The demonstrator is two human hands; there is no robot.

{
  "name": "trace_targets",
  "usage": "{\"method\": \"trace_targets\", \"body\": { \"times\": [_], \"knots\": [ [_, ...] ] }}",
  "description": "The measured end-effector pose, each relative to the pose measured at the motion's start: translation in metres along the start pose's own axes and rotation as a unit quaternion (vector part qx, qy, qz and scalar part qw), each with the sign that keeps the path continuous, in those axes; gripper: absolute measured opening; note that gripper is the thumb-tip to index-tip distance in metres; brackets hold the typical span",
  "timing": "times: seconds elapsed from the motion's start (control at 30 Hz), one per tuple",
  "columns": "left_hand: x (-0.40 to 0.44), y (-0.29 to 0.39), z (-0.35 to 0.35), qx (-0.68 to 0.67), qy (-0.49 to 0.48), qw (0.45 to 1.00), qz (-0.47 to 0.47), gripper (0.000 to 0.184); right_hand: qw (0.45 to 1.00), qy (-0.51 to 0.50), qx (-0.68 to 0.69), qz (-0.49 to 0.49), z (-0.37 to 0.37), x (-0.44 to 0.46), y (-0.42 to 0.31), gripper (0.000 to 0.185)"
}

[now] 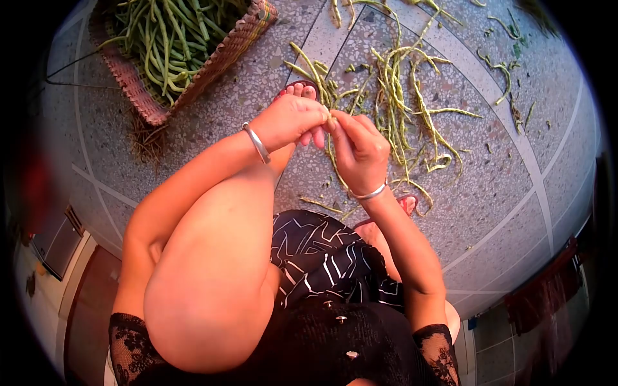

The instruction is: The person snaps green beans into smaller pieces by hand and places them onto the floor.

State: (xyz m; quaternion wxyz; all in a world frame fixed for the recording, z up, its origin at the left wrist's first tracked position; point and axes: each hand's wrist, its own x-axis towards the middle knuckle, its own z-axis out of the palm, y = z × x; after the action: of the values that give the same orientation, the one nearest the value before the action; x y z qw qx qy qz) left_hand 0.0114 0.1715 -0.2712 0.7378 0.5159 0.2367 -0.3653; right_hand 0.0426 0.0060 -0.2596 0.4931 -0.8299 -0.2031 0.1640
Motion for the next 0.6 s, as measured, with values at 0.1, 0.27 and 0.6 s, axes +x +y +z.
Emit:
{"method": "trace_targets", "body": {
  "times": [0.1, 0.27, 0.6],
  "knots": [
    [-0.002, 0.009, 0.003, -0.038, 0.010, 0.999, -0.028, 0.023, 0.992, 0.081, 0.083, 0.050, 0.004, 0.007, 0.002, 0.015],
    [0.023, -0.027, -0.033, 0.233, 0.184, 0.944, 0.142, 0.019, 0.943, 0.203, 0.203, 0.169, -0.031, 0.029, 0.010, 0.017],
    [0.076, -0.045, -0.078, 0.609, 0.280, 0.733, 0.118, 0.028, 0.919, 0.144, 0.239, 0.279, -0.056, 0.005, 0.032, 0.017]
  ]
}}
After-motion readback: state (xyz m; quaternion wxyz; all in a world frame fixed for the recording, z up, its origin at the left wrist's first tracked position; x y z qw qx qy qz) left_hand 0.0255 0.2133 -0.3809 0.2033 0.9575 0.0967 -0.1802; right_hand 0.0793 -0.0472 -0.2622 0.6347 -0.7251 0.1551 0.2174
